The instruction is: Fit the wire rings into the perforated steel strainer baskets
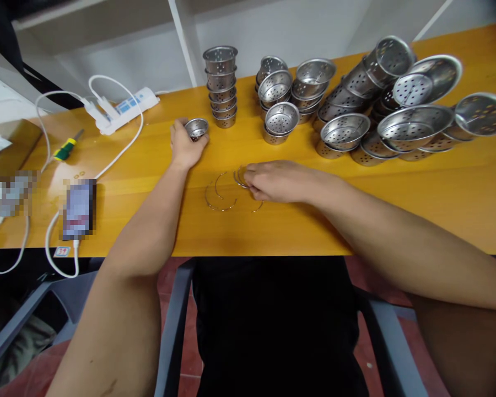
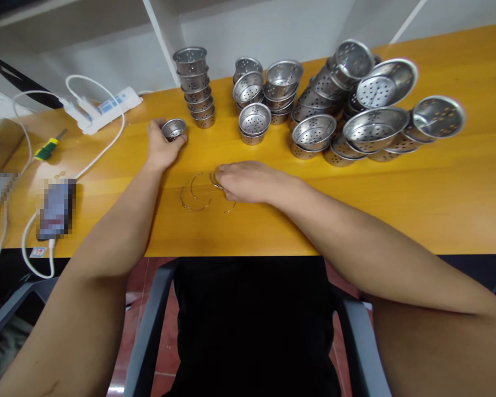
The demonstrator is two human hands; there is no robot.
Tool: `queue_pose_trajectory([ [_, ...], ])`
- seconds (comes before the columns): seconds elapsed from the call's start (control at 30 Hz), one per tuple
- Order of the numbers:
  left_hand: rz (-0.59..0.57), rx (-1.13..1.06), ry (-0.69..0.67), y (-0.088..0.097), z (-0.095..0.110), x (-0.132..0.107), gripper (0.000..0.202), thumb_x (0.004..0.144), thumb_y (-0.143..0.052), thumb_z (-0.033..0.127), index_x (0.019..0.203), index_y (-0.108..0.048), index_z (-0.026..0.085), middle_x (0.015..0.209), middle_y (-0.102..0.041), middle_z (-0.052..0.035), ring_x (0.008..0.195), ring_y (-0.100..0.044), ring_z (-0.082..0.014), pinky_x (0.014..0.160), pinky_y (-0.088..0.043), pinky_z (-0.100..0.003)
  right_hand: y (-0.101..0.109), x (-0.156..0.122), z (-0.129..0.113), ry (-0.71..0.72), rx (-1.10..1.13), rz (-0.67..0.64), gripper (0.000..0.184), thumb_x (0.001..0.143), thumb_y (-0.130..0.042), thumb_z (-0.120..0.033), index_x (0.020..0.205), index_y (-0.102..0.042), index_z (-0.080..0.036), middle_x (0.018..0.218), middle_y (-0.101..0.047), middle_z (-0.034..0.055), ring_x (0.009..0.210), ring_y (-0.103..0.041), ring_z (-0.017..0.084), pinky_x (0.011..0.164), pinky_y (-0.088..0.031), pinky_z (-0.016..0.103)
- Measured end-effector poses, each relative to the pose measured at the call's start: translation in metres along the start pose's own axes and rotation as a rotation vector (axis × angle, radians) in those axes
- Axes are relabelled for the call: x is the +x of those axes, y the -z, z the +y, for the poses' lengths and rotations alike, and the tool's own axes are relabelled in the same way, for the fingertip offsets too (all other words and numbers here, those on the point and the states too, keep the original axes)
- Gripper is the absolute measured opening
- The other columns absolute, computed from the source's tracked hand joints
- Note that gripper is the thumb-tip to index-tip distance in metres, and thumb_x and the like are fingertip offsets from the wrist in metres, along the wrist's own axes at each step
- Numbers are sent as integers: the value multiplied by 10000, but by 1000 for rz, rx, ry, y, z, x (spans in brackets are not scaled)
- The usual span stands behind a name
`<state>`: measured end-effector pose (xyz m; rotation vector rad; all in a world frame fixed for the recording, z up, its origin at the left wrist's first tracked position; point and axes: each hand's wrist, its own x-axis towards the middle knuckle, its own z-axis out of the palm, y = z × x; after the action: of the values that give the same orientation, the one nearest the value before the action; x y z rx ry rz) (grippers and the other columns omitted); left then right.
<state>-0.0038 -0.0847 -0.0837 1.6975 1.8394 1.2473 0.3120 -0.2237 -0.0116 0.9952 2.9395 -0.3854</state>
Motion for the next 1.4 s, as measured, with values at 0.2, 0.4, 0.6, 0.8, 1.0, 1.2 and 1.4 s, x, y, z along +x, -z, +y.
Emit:
queue_pose_trajectory([
  [0.2,8,-46,-18,-2,-3,1,780,789,-1081,63,1387,-621,256,1666,-644,-154,1815,-532,-430,1597,-357,-626,4,-5,15,25,162,77,51,1078,-699,-209,1044,-692,-246,1188,-777,106,890,-657,232,790,-432,376],
  [0.4,-17,-69,-6,-3,-3,0,792,794,-1092,115,1399,-605,270,1677,-643,-157,1837,-509,-447,1616,-321,-648,2,-5,29,55,231,142,86,1141,-644,-265,1094,-714,-253,1202,-800,109,935,-690,251,840,-476,392],
  [0.6,-9,-77,8,-3,2,-2,794,776,-1126,163,1360,-599,271,1667,-657,-153,1822,-525,-441,1612,-342,-654,0,-2,27,25,274,200,155,1200,-581,-355,1127,-682,-262,1181,-792,117,974,-691,277,921,-513,426],
  [0.8,26,-89,-55,8,29,-9,769,926,-1096,563,1429,-583,291,1741,-665,-100,1846,-462,-319,1612,-371,-540,0,-1,29,8,360,318,58,1137,-608,-312,1102,-628,-271,1159,-769,118,949,-661,280,932,-522,439],
  [1.0,52,-79,-198,22,56,-16,806,992,-953,823,1536,-624,328,1709,-706,-65,1859,-486,-358,1573,-450,-592,-10,5,42,-138,429,518,218,1205,-611,-469,1251,-694,-273,1125,-758,111,978,-666,298,925,-559,450],
  [1.2,-207,-133,-230,18,82,-52,761,855,-1143,652,1379,-704,319,1628,-755,-65,1798,-598,-467,1499,-560,-646,-17,12,51,-272,447,633,397,1260,-537,-566,1421,-740,-265,1160,-769,138,1008,-707,330,921,-632,495],
  [1.4,-526,-342,-153,-6,92,-85,747,732,-1244,452,1302,-775,331,1675,-803,-57,1754,-674,-426,1498,-560,-654,-17,12,54,-316,395,696,486,1288,-484,-585,1576,-718,-272,1194,-778,149,1113,-756,378,1000,-679,576],
])
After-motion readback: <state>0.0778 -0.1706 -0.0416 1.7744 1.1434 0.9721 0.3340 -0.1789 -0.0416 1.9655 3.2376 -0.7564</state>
